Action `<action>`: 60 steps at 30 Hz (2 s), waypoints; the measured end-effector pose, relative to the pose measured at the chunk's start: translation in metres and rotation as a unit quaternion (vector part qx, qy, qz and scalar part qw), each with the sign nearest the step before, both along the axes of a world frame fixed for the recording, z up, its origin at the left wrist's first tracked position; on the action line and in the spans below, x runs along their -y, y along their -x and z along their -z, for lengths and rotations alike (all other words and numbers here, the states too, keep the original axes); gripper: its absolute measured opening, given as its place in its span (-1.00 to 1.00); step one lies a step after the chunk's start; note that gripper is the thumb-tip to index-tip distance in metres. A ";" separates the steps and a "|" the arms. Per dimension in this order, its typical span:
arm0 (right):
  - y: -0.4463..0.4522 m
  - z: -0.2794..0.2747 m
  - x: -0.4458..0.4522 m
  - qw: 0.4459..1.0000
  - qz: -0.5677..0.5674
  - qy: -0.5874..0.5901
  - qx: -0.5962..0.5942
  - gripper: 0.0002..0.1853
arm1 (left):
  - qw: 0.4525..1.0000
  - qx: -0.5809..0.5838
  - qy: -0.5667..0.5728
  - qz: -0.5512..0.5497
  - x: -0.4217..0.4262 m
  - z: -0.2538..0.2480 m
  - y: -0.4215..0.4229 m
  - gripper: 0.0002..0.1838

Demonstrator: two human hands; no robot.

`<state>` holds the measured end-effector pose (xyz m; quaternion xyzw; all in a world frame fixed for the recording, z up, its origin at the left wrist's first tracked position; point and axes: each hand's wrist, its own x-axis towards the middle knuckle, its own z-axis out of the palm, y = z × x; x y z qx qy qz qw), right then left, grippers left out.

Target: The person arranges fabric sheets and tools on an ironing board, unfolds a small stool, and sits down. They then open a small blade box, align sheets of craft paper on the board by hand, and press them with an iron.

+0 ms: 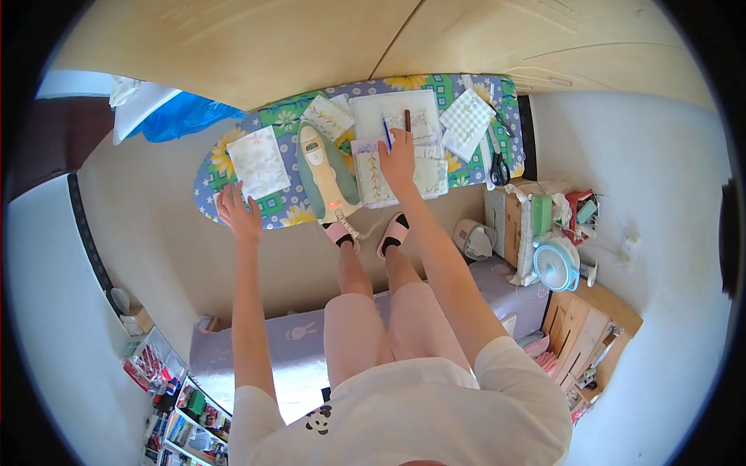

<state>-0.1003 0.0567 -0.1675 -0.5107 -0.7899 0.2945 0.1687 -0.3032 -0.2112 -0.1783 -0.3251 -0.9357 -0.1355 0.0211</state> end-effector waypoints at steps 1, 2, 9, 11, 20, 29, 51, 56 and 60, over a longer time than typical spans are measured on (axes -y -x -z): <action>0.000 0.004 -0.009 0.997 -0.014 -0.061 0.046 -0.58 | 0.999 0.011 -0.036 0.021 -0.006 0.000 -0.009 -0.50; 0.000 0.008 -0.014 0.998 -0.018 -0.008 0.067 -0.59 | 0.996 0.022 -0.072 0.044 -0.011 -0.002 -0.019 -0.50; -0.013 0.029 -0.033 0.990 -0.091 0.064 0.091 -0.64 | 0.993 0.089 -0.061 -0.052 -0.025 0.017 -0.075 -0.50; -0.031 0.028 -0.040 0.997 -0.067 0.021 -0.034 -0.63 | 0.983 0.129 -0.088 -0.091 -0.019 0.023 -0.083 -0.49; -0.050 0.035 -0.039 0.998 -0.024 -0.005 0.062 -0.76 | 0.983 0.095 -0.133 -0.088 -0.011 0.029 -0.052 -0.47; 0.030 0.006 -0.044 0.981 -0.100 0.164 -0.014 -0.70 | 0.934 0.255 -0.081 -0.238 -0.035 0.031 0.006 -0.54; 0.126 -0.145 0.013 0.939 -0.260 0.195 -0.116 -0.75 | 0.907 0.254 -0.261 -0.211 -0.029 -0.002 0.011 -0.80; 0.184 -0.088 0.074 0.827 -0.114 0.473 -0.283 -0.71 | 0.871 0.318 -0.332 -0.175 -0.007 0.016 0.020 -0.78; 0.187 0.035 0.114 0.910 -0.164 0.362 -0.116 -0.66 | 0.678 0.535 -0.441 -0.245 -0.005 0.006 0.023 -0.66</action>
